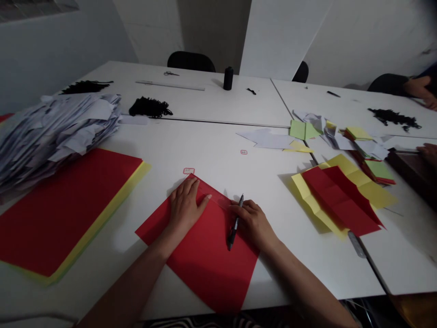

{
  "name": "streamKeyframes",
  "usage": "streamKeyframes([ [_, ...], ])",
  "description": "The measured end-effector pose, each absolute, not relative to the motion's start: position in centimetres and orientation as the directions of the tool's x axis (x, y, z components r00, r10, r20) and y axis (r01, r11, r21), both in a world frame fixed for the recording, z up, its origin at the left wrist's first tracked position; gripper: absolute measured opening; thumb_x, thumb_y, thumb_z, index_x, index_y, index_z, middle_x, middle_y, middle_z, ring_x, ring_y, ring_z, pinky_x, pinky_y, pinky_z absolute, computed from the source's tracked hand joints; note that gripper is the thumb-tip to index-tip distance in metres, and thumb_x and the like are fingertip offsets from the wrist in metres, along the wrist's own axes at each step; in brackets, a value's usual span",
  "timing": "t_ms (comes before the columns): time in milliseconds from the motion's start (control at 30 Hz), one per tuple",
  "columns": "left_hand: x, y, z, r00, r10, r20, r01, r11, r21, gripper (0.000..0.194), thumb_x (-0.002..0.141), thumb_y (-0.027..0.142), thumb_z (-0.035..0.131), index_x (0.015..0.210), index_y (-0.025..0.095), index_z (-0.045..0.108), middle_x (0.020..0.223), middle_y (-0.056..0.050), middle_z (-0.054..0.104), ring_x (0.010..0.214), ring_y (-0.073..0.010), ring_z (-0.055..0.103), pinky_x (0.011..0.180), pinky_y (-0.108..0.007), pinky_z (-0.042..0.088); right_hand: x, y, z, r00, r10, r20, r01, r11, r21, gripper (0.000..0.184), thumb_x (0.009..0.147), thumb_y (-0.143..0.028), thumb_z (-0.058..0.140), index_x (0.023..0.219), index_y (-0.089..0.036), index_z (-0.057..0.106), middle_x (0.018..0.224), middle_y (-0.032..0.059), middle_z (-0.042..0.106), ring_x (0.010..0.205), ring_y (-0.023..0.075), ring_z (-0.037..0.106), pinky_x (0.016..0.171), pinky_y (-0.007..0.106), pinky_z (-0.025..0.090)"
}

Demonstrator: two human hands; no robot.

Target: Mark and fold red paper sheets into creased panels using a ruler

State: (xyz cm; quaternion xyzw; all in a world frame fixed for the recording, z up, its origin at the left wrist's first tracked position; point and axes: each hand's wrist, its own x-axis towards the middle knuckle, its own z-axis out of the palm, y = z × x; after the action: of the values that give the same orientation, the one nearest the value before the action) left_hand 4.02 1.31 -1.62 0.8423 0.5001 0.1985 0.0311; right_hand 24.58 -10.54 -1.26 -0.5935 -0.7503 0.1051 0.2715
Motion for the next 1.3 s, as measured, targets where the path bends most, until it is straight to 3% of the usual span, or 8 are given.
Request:
streamKeyframes([
  [733,4.1,1.3,-1.6,0.427,0.85,0.308,0.83,-0.503,0.24,0.049,0.091,0.048,0.048,0.131,0.018,0.05,0.138,-0.012,0.052,0.128,-0.0298,0.045,0.104,-0.046,0.034,24.6,-10.6,-1.2,-0.148,0.951,0.272,0.817,0.272,-0.508,0.048,0.087,-0.002,0.052,0.128,-0.025,0.055,0.125,0.007,0.062,0.102,0.0244,0.054,0.083,0.04,0.049],
  [900,4.1,1.3,-1.6,0.429,0.848,0.313,0.829,-0.507,0.236,0.049,0.092,0.047,0.048,0.13,0.017,0.05,0.137,-0.013,0.052,0.126,-0.0297,0.046,0.102,-0.046,0.034,24.6,-10.6,-1.4,-0.142,0.949,0.28,0.801,0.277,-0.532,0.046,0.086,-0.003,0.051,0.126,-0.024,0.057,0.118,0.0086,0.065,0.101,0.0254,0.054,0.084,0.042,0.049],
  [1000,4.1,1.3,-1.6,0.428,0.851,0.305,0.833,-0.503,0.233,0.049,0.091,0.047,0.048,0.13,0.017,0.05,0.137,-0.013,0.052,0.126,-0.0303,0.046,0.102,-0.047,0.034,25.1,-10.4,-0.7,-0.082,0.951,0.297,0.729,0.26,-0.633,0.038,0.089,-0.008,0.048,0.123,-0.02,0.059,0.105,0.0116,0.067,0.094,0.0239,0.059,0.08,0.041,0.052],
  [1133,4.2,1.3,-1.6,0.431,0.853,0.293,0.832,-0.501,0.236,0.05,0.091,0.047,0.048,0.131,0.017,0.049,0.136,-0.014,0.052,0.127,-0.0302,0.046,0.103,-0.047,0.032,26.3,-9.0,1.4,0.06,0.973,0.222,0.486,0.166,-0.858,0.031,0.095,-0.025,0.046,0.123,-0.021,0.058,0.098,0.009,0.068,0.086,0.0189,0.065,0.075,0.034,0.054],
  [1300,4.2,1.3,-1.5,0.427,0.858,0.286,0.829,-0.498,0.254,0.05,0.09,0.046,0.049,0.131,0.018,0.049,0.136,-0.014,0.053,0.128,-0.0302,0.044,0.103,-0.047,0.032,26.8,-4.0,2.5,0.025,0.994,0.102,0.349,0.087,-0.933,0.031,0.092,-0.043,0.053,0.107,-0.019,0.066,0.081,0.0055,0.069,0.073,0.0163,0.062,0.065,0.028,0.05],
])
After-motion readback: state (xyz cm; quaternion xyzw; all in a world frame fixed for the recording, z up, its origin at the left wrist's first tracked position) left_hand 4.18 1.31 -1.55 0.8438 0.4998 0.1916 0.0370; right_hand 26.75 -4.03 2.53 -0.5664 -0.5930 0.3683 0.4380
